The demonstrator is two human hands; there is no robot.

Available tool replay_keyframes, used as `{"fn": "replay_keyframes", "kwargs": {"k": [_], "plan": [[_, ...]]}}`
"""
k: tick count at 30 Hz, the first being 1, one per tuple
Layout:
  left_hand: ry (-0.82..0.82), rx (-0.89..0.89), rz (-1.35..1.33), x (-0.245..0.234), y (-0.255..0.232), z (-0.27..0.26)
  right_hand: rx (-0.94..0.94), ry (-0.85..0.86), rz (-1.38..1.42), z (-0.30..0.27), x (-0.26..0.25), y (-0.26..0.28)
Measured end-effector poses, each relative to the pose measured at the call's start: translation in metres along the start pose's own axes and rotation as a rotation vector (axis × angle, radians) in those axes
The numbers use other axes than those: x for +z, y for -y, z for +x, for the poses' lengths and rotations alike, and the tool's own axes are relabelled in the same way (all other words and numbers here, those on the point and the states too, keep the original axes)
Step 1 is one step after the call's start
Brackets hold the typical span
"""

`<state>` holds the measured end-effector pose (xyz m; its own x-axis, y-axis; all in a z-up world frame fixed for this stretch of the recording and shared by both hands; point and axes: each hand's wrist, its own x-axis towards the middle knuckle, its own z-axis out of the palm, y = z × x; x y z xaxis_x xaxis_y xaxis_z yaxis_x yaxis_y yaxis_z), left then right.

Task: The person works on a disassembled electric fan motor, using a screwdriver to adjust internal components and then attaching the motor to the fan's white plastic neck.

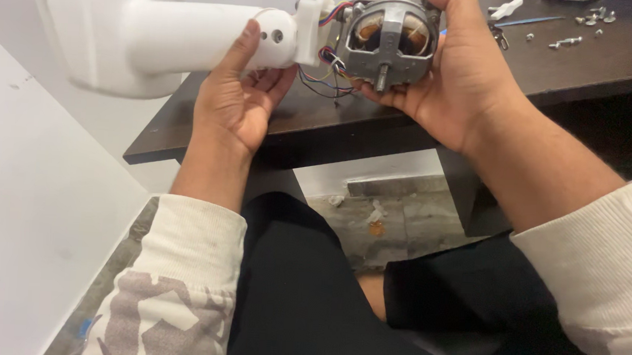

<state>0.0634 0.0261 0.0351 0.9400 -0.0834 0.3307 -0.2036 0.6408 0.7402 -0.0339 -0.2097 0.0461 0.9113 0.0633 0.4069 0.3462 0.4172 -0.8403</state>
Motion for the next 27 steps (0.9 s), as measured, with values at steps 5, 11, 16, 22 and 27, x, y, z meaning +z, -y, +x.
{"fn": "replay_keyframes", "kwargs": {"k": [5,11,16,22,27], "plan": [[-0.038,0.081,0.085,-0.003,0.004,0.0,-0.094,0.077,-0.131,0.0,0.002,-0.005],[-0.034,-0.008,0.039,-0.005,-0.001,0.002,-0.041,0.032,-0.216,0.003,0.005,-0.011],[-0.006,0.029,-0.015,-0.007,-0.002,-0.005,-0.005,-0.155,-0.471,0.005,0.012,-0.017],[-0.133,0.03,-0.079,-0.012,-0.003,0.0,-0.009,-0.197,-0.698,0.024,0.01,-0.023],[-0.171,-0.032,-0.054,-0.014,-0.003,0.016,0.047,-0.2,-0.697,0.066,0.003,-0.008]]}}
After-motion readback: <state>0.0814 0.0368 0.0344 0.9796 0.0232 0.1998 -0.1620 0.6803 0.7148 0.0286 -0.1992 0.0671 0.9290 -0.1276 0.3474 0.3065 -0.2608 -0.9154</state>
